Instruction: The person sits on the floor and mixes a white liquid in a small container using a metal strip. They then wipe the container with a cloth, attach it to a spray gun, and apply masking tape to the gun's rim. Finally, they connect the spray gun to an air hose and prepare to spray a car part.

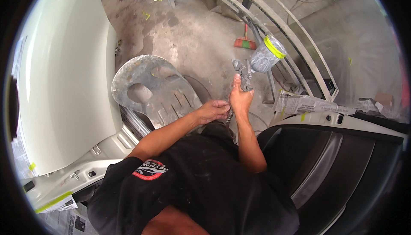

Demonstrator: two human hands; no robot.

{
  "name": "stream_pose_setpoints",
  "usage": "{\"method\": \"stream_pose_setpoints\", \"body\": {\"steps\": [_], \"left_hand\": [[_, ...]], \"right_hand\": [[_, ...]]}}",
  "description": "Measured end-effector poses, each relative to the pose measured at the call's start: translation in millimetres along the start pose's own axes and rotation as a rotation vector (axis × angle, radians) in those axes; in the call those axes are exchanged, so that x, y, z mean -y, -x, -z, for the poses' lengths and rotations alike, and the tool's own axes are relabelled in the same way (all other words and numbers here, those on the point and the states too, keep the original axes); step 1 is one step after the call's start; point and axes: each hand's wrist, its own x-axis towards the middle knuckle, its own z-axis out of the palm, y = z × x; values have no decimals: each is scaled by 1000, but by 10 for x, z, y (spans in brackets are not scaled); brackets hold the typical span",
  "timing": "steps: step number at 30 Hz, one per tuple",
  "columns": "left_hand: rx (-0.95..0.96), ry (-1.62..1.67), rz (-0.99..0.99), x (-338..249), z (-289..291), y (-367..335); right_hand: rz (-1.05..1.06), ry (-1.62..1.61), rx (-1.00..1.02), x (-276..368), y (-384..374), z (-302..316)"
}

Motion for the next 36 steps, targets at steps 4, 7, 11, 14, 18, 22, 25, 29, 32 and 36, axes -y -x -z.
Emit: {"method": "stream_pose_setpoints", "body": {"steps": [4,7,11,14,18,22,25,29,32,36], "left_hand": [[6,-16,-40,25,34,-33],[-17,-36,-59,25,22,-36],[-45,-99,-66,13,-13,-41],[-41,-110,-63,7,-1,-27],[-12,-111,-67,22,-19,-25],[-2,-101,-77,40,-17,-20],[7,-102,-78,41,-22,-19],[-21,-107,-56,22,-96,-7],[-25,-164,-45,-12,-138,-12],[-57,-283,-83,17,-141,-58]], "right_hand": [[-23,30,-6,52,6,9],[-57,59,4,51,-11,25],[-4,70,-16,12,-29,25],[9,87,-17,17,-16,22],[-40,79,9,31,-23,49],[39,77,-23,18,-10,30],[2,77,-19,53,2,35],[20,96,-27,-23,-41,60],[25,102,-25,-55,-65,79],[-30,127,-29,-33,-69,110]]}}
